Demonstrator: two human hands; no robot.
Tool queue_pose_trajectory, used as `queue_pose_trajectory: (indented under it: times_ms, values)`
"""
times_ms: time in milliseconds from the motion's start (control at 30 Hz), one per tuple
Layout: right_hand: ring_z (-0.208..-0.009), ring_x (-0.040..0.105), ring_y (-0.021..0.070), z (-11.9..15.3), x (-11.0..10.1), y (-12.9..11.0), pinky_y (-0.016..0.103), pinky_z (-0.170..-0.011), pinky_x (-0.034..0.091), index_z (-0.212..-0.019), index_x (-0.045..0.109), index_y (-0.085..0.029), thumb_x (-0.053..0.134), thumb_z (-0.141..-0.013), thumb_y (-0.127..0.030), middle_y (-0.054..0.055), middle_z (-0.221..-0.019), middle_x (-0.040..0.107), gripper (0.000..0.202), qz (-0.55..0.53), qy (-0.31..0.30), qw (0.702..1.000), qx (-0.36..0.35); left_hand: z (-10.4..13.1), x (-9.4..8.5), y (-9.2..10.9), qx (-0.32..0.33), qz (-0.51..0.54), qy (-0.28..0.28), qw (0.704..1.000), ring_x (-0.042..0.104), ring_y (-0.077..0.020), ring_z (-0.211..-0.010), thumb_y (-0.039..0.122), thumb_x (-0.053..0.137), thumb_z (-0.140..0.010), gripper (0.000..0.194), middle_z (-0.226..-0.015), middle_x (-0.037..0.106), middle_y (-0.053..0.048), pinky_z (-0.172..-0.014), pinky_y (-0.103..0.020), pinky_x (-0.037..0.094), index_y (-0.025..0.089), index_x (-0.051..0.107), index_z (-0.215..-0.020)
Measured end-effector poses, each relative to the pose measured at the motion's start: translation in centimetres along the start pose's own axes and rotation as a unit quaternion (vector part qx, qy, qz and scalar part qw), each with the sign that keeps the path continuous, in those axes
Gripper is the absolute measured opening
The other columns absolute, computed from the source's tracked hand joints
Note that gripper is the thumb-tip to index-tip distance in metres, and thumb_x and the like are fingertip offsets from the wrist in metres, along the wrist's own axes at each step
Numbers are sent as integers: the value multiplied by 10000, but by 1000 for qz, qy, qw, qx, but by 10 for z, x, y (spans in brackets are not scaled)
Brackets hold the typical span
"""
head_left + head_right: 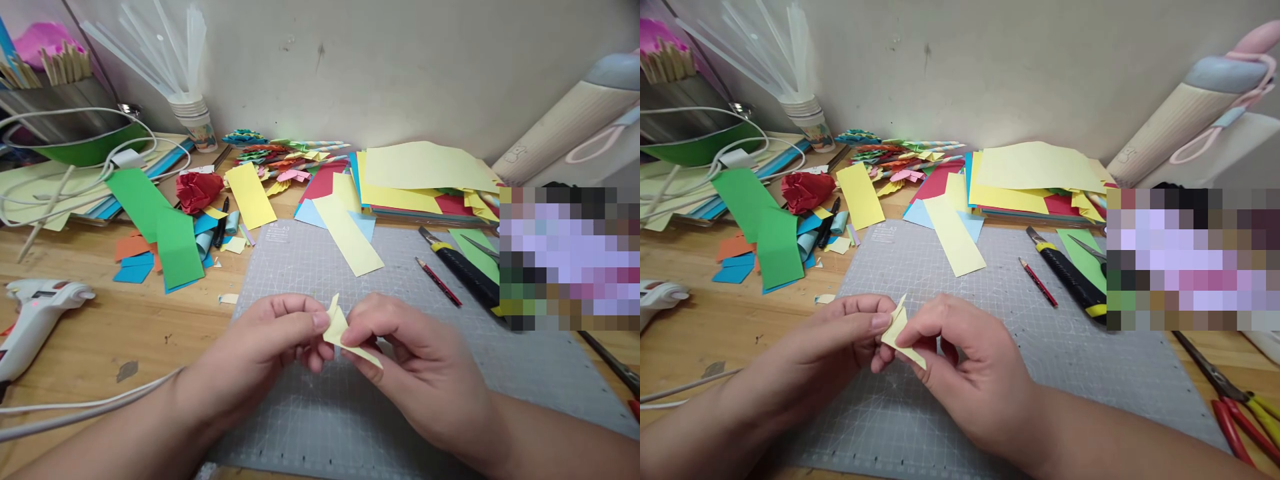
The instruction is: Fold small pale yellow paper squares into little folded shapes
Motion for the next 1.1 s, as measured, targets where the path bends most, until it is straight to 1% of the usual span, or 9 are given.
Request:
queue_pose_trajectory:
  times_ms: [100, 233, 333, 400, 567, 733, 867, 967, 1100]
  values:
    - [-740, 582, 139, -2, 0, -2, 281, -653, 441, -925, 633, -266, 566, -889, -83, -6, -784, 658, 198, -8, -17, 999, -41, 0, 1, -1, -15, 30, -23, 999, 478, -105, -575, 308, 646, -799, 237, -561, 560, -1, -595, -214, 374, 131, 635, -642]
    - [-744, 583, 140, -2, 1, -4, 278, -647, 441, -926, 636, -263, 574, -898, -120, -2, -804, 666, 159, -18, -24, 999, -20, 1, 1, -2, -13, 46, -27, 998, 489, -118, -615, 306, 658, -792, 204, -591, 552, -1, -617, -225, 384, 140, 629, -677]
    - [-738, 584, 142, -1, 2, -4, 280, -646, 448, -875, 636, -253, 575, -906, -168, 2, -799, 658, 109, -55, -22, 998, 33, 2, 1, -1, 11, 17, -20, 1000, 484, -110, -623, 297, 655, -810, 176, -620, 554, 10, -628, -224, 386, 151, 625, -717]
    - [-703, 578, 127, 0, 4, -3, 266, -639, 458, -835, 629, -241, 586, -901, -196, -3, -769, 634, 91, -111, -10, 990, 86, 2, 1, 0, 28, -19, -20, 999, 473, -100, -620, 289, 641, -834, 170, -632, 557, 20, -625, -216, 381, 156, 620, -730]
    - [-554, 527, 71, 0, 9, 2, 178, -472, 395, -774, 576, -209, 699, -823, -250, -26, -692, 605, 139, -274, 36, 937, 213, 2, 2, -1, 38, -69, -32, 996, 478, -92, -635, 273, 635, -849, 164, -652, 556, 31, -628, -210, 375, 155, 613, -737]
    - [-509, 517, 76, -1, 9, 5, 163, -420, 348, -767, 550, -189, 698, -817, -280, -19, -626, 609, 182, -322, 29, 907, 271, 0, 3, -2, 33, -61, -32, 997, 485, -105, -639, 290, 634, -845, 175, -663, 577, 12, -629, -225, 376, 150, 630, -740]
    - [-520, 531, 76, 0, 8, 5, 171, -444, 377, -748, 540, -190, 693, -819, -255, -15, -641, 619, 181, -319, 40, 911, 258, -1, 2, -3, 25, -60, -30, 997, 488, -119, -652, 314, 634, -840, 187, -691, 597, -5, -628, -239, 375, 150, 637, -752]
    - [-542, 545, 60, -1, 8, 4, 169, -483, 415, -741, 558, -184, 689, -817, -200, -18, -703, 613, 152, -301, 48, 923, 234, -1, 1, -3, 33, -64, -26, 997, 470, -109, -634, 315, 646, -835, 183, -665, 557, 22, -610, -231, 357, 162, 616, -739]
    - [-566, 556, 51, 0, 9, 2, 163, -519, 452, -740, 577, -183, 668, -827, -159, -23, -731, 601, 128, -296, 39, 929, 220, 0, -1, -3, 33, -80, -30, 996, 487, -111, -644, 321, 637, -845, 195, -651, 533, 38, -636, -244, 361, 170, 601, -728]
Point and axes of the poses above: each hand's wrist, its own z-axis away from the middle knuckle, its own x-axis out of the palm, y = z × x, the point moved 2 cm from there along -z, towards the middle knuckle
